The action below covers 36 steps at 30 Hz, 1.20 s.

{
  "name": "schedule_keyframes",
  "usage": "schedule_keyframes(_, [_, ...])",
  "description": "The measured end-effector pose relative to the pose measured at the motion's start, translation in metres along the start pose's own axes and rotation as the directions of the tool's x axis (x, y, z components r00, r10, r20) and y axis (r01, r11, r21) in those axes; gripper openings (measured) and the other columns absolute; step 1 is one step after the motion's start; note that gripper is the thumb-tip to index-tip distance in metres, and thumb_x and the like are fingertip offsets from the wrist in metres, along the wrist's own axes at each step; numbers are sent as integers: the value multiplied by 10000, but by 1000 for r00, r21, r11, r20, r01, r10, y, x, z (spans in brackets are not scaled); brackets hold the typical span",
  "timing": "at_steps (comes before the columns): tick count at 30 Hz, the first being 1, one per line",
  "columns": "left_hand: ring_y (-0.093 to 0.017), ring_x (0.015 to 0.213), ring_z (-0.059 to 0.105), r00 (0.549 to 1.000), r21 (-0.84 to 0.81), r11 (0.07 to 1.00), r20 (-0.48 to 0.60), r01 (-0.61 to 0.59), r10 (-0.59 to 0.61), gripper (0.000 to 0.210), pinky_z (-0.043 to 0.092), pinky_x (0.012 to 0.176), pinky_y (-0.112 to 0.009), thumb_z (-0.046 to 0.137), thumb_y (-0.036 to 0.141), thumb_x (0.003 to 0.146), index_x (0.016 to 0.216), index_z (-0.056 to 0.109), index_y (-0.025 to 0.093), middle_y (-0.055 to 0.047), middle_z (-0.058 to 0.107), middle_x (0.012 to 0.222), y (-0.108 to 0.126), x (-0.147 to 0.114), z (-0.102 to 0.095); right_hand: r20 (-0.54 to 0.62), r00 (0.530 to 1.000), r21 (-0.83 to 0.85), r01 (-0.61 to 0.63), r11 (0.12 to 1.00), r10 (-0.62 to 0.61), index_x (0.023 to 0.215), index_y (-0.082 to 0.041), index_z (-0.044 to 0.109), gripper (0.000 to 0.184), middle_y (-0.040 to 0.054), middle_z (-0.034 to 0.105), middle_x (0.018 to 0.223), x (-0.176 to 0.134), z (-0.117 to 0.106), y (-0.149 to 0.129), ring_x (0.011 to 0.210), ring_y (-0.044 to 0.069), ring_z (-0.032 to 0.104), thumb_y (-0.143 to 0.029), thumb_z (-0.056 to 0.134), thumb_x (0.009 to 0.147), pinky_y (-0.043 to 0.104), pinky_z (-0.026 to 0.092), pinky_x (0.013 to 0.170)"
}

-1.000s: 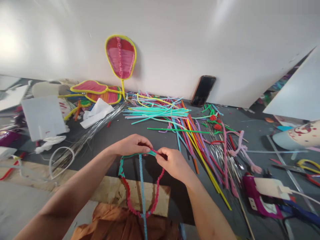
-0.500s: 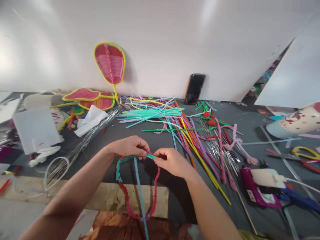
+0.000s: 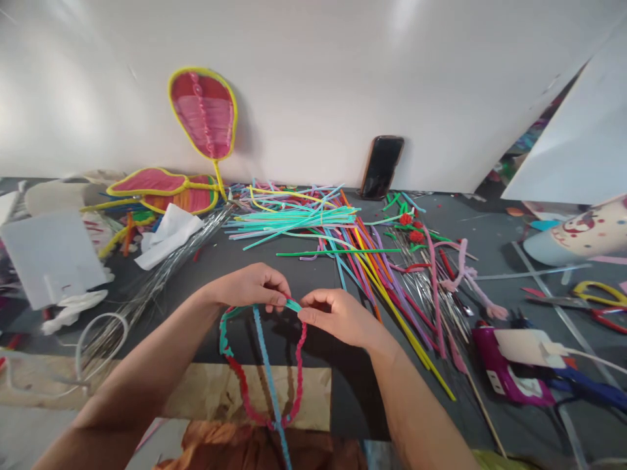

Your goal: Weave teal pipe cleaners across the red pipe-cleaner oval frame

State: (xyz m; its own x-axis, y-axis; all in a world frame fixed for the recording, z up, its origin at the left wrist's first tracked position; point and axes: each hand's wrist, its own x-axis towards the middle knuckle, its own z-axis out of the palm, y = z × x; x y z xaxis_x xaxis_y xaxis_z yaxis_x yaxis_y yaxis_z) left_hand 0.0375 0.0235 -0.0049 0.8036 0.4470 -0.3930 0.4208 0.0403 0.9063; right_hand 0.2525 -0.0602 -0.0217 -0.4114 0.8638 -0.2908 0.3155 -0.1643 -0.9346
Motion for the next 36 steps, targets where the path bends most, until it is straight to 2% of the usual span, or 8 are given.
schedule_keyframes(6, [-81, 565, 577, 1000, 4, 1000, 6, -16, 16, 141, 438, 540, -163, 626, 262, 742, 796, 655, 135, 12, 638, 634, 5, -4, -3, 33, 999, 1, -25, 1000, 25, 823, -166, 651, 227, -22, 553, 685, 0, 1, -4, 628, 104, 451, -381, 579, 806, 219, 340, 577])
schedule_keyframes(11, [-81, 582, 573, 999, -3, 999, -8, -37, 37, 127, 438, 544, -158, 617, 250, 752, 794, 649, 134, 14, 627, 626, 9, -7, -4, 80, 995, 179, 36, 983, -51, 816, -153, 621, 227, -17, 534, 684, 3, 4, 1, 634, 100, 460, -373, 568, 830, 220, 368, 606])
schedule_keyframes(14, [-78, 591, 569, 997, -13, 997, -21, -71, 71, 122, 435, 548, -155, 612, 245, 759, 796, 650, 135, 12, 629, 643, 11, -10, -5, 98, 993, 377, 26, 926, -68, 818, -145, 602, 245, -6, 535, 685, 5, 10, 5, 630, 100, 478, -390, 593, 820, 227, 387, 612])
schedule_keyframes(17, [-78, 605, 571, 993, -16, 994, -40, -109, 108, 129, 433, 556, -154, 608, 253, 764, 801, 656, 140, 9, 635, 667, 13, -13, -5, 143, 987, 567, -19, 823, -76, 806, -149, 576, 255, -2, 529, 681, 6, 19, 6, 613, 102, 485, -402, 612, 809, 234, 393, 593])
schedule_keyframes(20, [-81, 612, 568, 990, -16, 992, -68, -125, 124, 140, 437, 566, -159, 610, 266, 764, 801, 658, 140, 7, 629, 670, 14, -14, -4, 177, 978, 681, -40, 731, -112, 806, -156, 559, 254, 5, 532, 712, 6, 28, 3, 613, 101, 487, -404, 612, 812, 239, 390, 586])
schedule_keyframes(26, [-82, 612, 562, 984, -35, 987, -90, -156, 153, 138, 455, 576, -170, 609, 262, 766, 805, 650, 136, 5, 618, 674, 14, -14, -4, 140, 980, 770, -18, 637, -142, 802, -174, 562, 252, -5, 522, 709, 10, 40, 3, 607, 106, 492, -406, 656, 774, 248, 382, 578])
schedule_keyframes(32, [-83, 615, 568, 978, 29, 989, -152, -144, 146, 156, 460, 576, -171, 595, 269, 776, 834, 645, 133, -7, 639, 704, 12, -17, -10, -84, 996, 673, 82, 735, -35, 813, -173, 611, 198, 13, 599, 746, 14, 31, 8, 648, 106, 514, -358, 669, 772, 242, 386, 624])
schedule_keyframes(36, [-84, 617, 570, 967, 44, 985, -191, -165, 170, 175, 465, 585, -174, 597, 294, 777, 835, 644, 135, -4, 637, 701, 11, -16, -8, -36, 999, 731, 50, 681, -34, 761, -173, 587, 225, 10, 573, 704, 14, 35, 4, 627, 109, 499, -387, 652, 778, 244, 380, 594])
